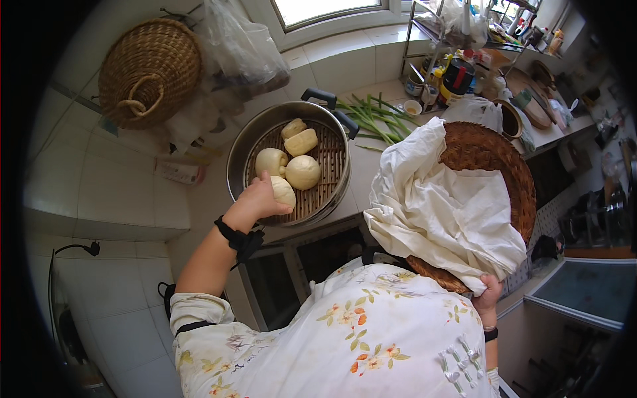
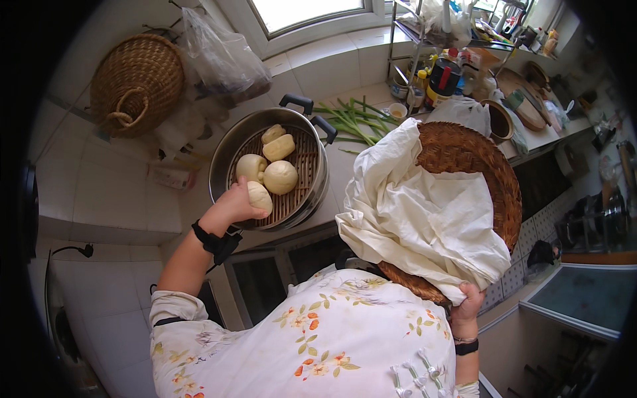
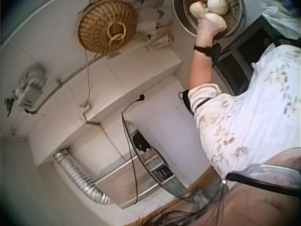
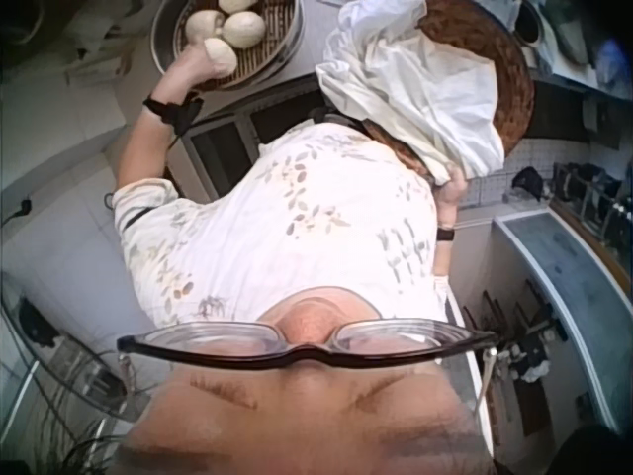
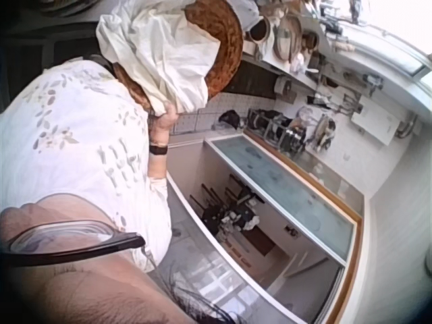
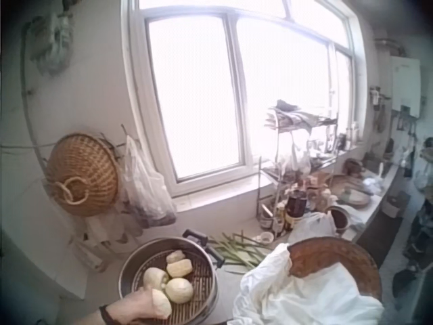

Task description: Placing dough buns into a steamer basket and putting the basket into the steamer pot.

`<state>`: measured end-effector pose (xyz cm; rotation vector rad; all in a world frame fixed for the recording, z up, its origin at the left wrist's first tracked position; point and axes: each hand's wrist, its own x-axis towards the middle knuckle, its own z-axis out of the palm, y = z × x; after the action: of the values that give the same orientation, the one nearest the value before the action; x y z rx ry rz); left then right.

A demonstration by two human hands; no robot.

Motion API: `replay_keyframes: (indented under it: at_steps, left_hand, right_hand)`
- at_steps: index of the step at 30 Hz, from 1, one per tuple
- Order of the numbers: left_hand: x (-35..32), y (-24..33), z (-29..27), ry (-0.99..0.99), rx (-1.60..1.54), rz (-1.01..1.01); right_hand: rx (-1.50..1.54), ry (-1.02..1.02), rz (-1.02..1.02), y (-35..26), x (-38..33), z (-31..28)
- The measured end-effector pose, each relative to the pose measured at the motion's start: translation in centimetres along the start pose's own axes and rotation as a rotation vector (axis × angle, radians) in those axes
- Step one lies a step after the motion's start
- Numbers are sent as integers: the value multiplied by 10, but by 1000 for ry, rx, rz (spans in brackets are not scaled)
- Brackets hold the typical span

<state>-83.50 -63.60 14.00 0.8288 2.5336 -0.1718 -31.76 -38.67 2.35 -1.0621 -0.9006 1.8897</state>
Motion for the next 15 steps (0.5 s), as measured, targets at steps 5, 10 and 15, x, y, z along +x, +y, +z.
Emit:
replay_keyframes:
  at_steps: [5,10,15]
  left_hand:
    - [8,-23,-16,-26,-145,151]
    - [18,-9,-33,-88,8,173]
    - [62,-35,-30,-158,-131,224]
  right_hand:
    - [74,67,53,11,-7,0]
    - [358,39,319,38,-13,-34]
    - [400,230,215,38,-53,-23]
